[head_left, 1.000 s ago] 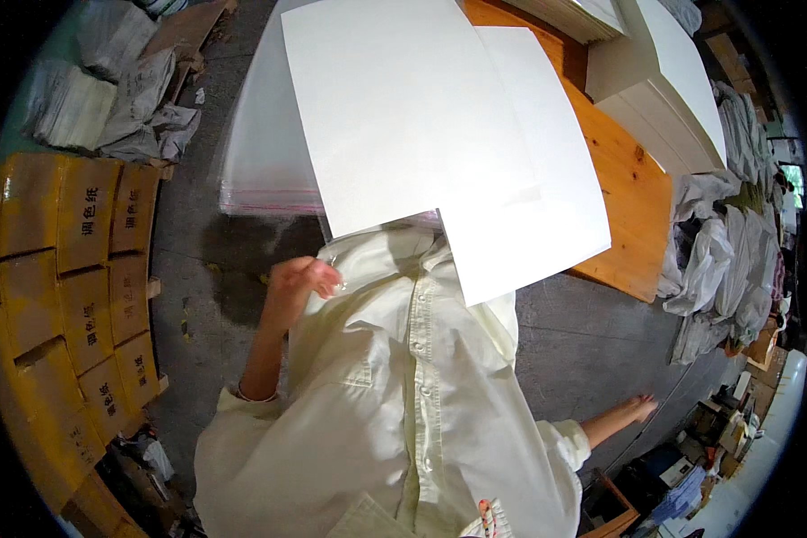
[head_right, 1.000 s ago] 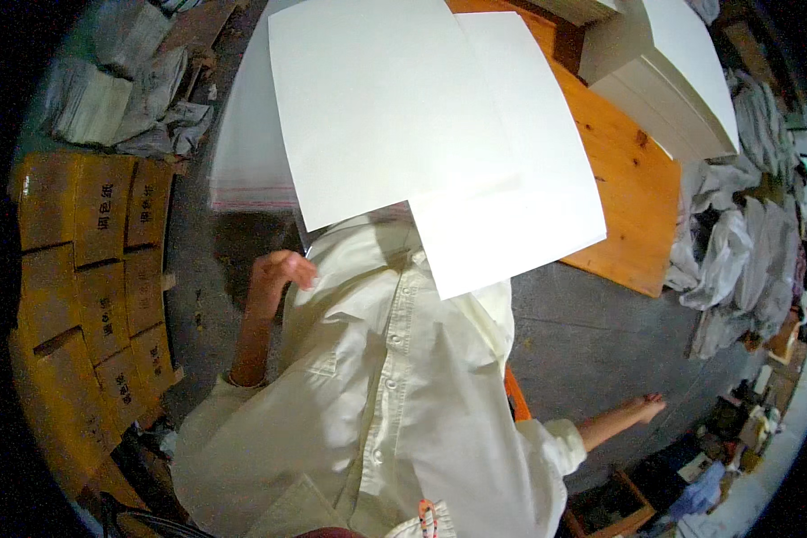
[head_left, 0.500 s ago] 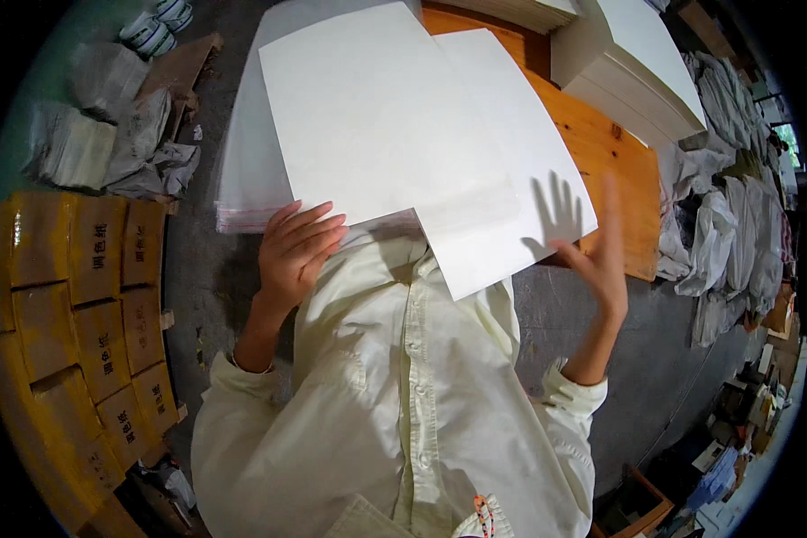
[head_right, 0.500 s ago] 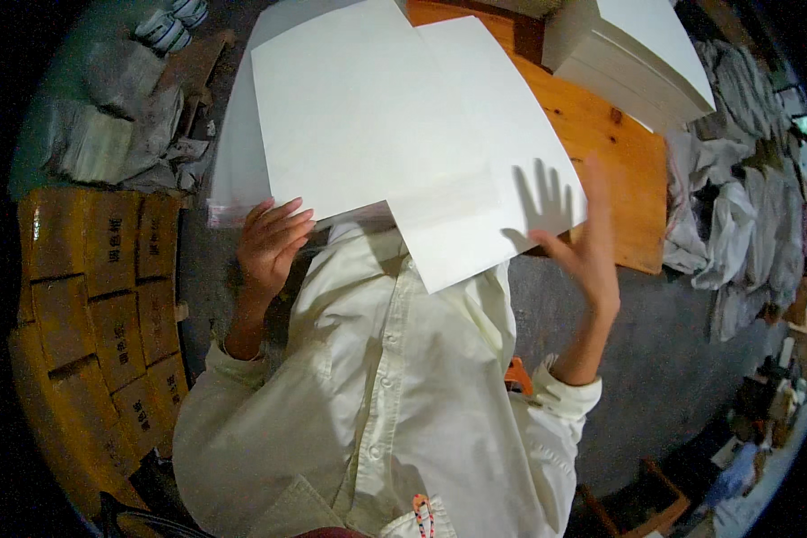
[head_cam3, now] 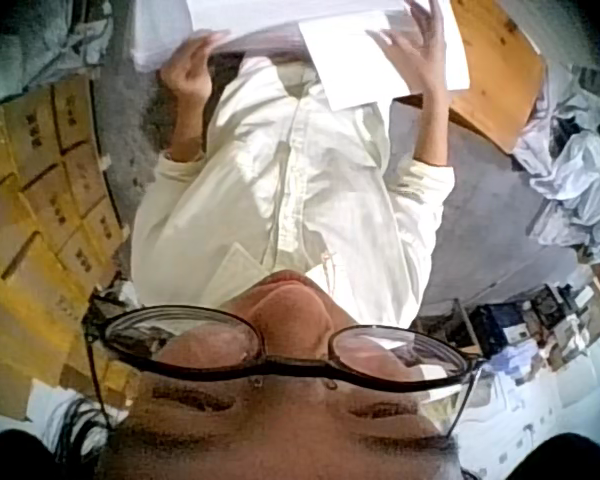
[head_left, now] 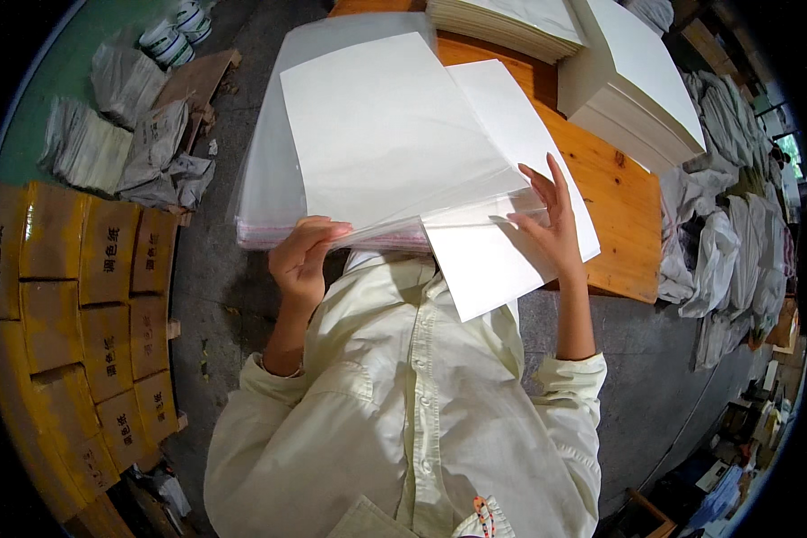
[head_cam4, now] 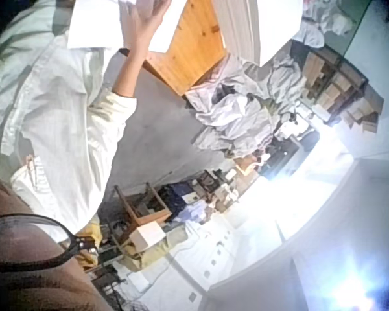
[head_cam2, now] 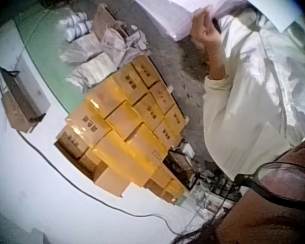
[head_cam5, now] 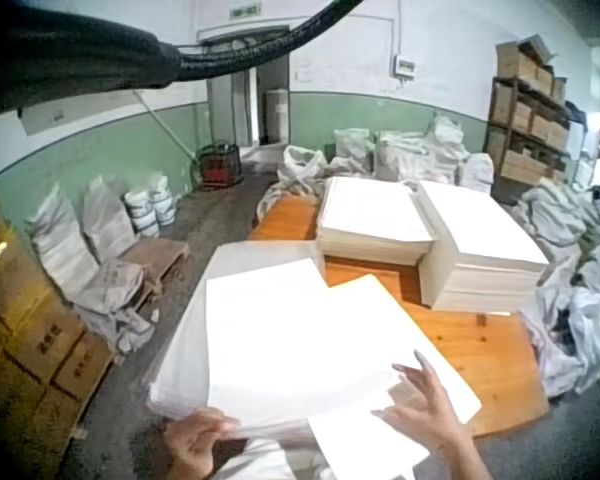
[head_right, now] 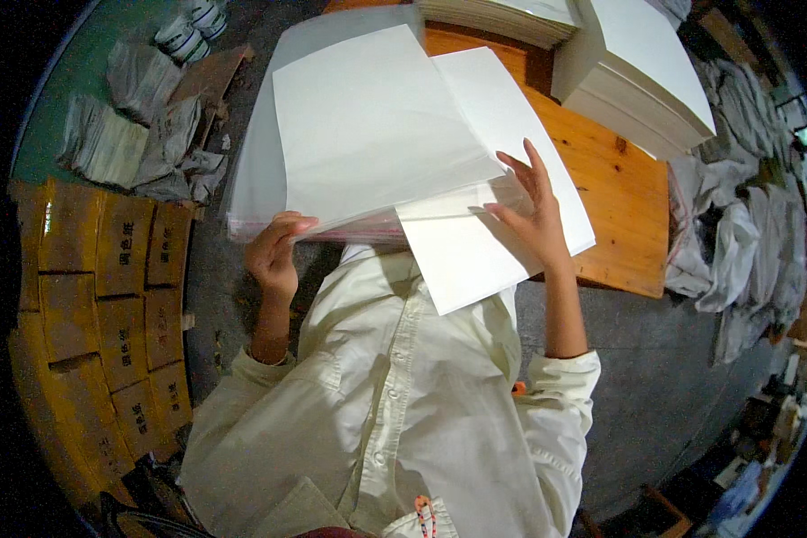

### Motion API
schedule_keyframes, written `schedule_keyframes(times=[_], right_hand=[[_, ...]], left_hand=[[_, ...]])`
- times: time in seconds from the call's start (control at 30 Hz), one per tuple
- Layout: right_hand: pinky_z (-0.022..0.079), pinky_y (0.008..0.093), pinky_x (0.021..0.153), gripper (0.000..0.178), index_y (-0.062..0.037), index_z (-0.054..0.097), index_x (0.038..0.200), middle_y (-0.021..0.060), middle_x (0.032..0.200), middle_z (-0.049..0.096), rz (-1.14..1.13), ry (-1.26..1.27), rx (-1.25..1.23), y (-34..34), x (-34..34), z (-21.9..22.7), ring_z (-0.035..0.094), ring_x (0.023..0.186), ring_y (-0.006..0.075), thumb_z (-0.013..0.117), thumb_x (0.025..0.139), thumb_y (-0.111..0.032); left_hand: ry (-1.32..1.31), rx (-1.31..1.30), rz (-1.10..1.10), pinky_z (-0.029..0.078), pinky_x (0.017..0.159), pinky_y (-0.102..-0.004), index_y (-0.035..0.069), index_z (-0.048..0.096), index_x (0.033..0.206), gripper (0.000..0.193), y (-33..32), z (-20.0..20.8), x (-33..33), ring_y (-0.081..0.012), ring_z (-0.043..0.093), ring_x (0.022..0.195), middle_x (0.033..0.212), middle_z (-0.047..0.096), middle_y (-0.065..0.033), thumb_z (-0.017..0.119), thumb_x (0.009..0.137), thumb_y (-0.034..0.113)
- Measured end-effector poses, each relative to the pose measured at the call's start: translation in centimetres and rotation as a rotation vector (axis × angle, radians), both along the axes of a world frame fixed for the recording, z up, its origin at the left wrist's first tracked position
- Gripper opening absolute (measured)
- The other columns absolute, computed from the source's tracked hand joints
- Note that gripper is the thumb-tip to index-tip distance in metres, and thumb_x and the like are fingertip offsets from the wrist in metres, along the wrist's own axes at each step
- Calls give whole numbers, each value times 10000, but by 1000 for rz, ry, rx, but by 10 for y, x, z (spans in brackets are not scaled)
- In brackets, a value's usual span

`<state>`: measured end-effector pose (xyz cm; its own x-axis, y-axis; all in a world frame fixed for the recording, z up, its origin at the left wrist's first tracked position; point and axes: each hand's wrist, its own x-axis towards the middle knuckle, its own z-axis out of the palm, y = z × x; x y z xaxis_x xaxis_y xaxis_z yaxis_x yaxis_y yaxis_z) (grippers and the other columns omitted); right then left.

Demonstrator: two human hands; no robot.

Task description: The person repeatedly picks up stacks of white paper, inserts them into clear plastic bags, and seals the bags. The person then places the packaged paper onto a growing stack on the wooden table. The process is repeated multiple times throughout the video.

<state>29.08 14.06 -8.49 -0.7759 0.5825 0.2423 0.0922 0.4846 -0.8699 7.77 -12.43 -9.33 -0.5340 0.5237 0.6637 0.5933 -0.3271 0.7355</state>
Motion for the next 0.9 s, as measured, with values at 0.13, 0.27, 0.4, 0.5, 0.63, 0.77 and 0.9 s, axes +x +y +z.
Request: schedule_keyframes(times=[0.13, 0.27, 0.4, 0.5, 0.63, 0.77, 0.9], right_hand=[[400, 389, 1007, 242, -104, 710, 936, 40, 1170, 615, 45, 7, 206, 13, -9, 3, 529, 1147, 273, 736, 698, -67], [441, 389, 944, 116, -75, 714, 835, 36, 1001, 674, 144, 54, 202, 28, 4, 1, 558, 1102, 263, 703, 722, -53], [475, 373, 885, 67, -60, 712, 789, 45, 925, 683, 60, 47, 278, 10, 48, 16, 590, 1018, 249, 678, 735, -39], [483, 344, 830, 83, -55, 715, 793, 59, 893, 674, 4, 15, 228, -6, 79, 11, 596, 944, 233, 678, 725, -25], [471, 303, 745, 114, -41, 717, 812, 66, 837, 652, -125, -20, 122, -16, 100, -15, 589, 869, 207, 685, 708, -7], [454, 279, 712, 94, -9, 700, 806, 70, 826, 650, -293, -52, -24, -27, 104, -24, 581, 824, 169, 689, 713, 1], [443, 261, 702, 86, -6, 688, 814, 61, 827, 643, -360, -67, 6, -28, 111, -30, 571, 790, 150, 689, 728, 7]], left_hand=[[-39, 8, 1, 484, 748, -320, -36, 647, 875, 81, 0, -3, 2, -213, 626, 767, 837, 684, -123, 573, 841, -30], [-23, -77, 22, 488, 739, -319, -33, 649, 857, 74, -2, -15, 6, -212, 621, 776, 835, 682, -112, 583, 828, -45], [-142, -5, -89, 495, 732, -321, -30, 652, 847, 131, 13, -22, 19, -202, 615, 777, 819, 679, -108, 595, 773, -122], [-366, 5, -122, 498, 737, -323, -13, 662, 850, 150, 26, -29, 30, -211, 613, 777, 816, 674, -90, 629, 745, -115], [55, -108, -67, 497, 741, -320, 33, 674, 862, 213, 40, -29, 22, -232, 603, 829, 841, 660, -47, 699, 681, -76], [256, -168, -43, 484, 719, -312, 73, 683, 863, 276, 42, -25, 15, -226, 583, 843, 845, 646, -11, 756, 616, -26], [323, -190, -26, 463, 702, -314, 87, 684, 861, 312, 31, -26, 7, -212, 569, 812, 826, 638, 3, 787, 577, 9]])
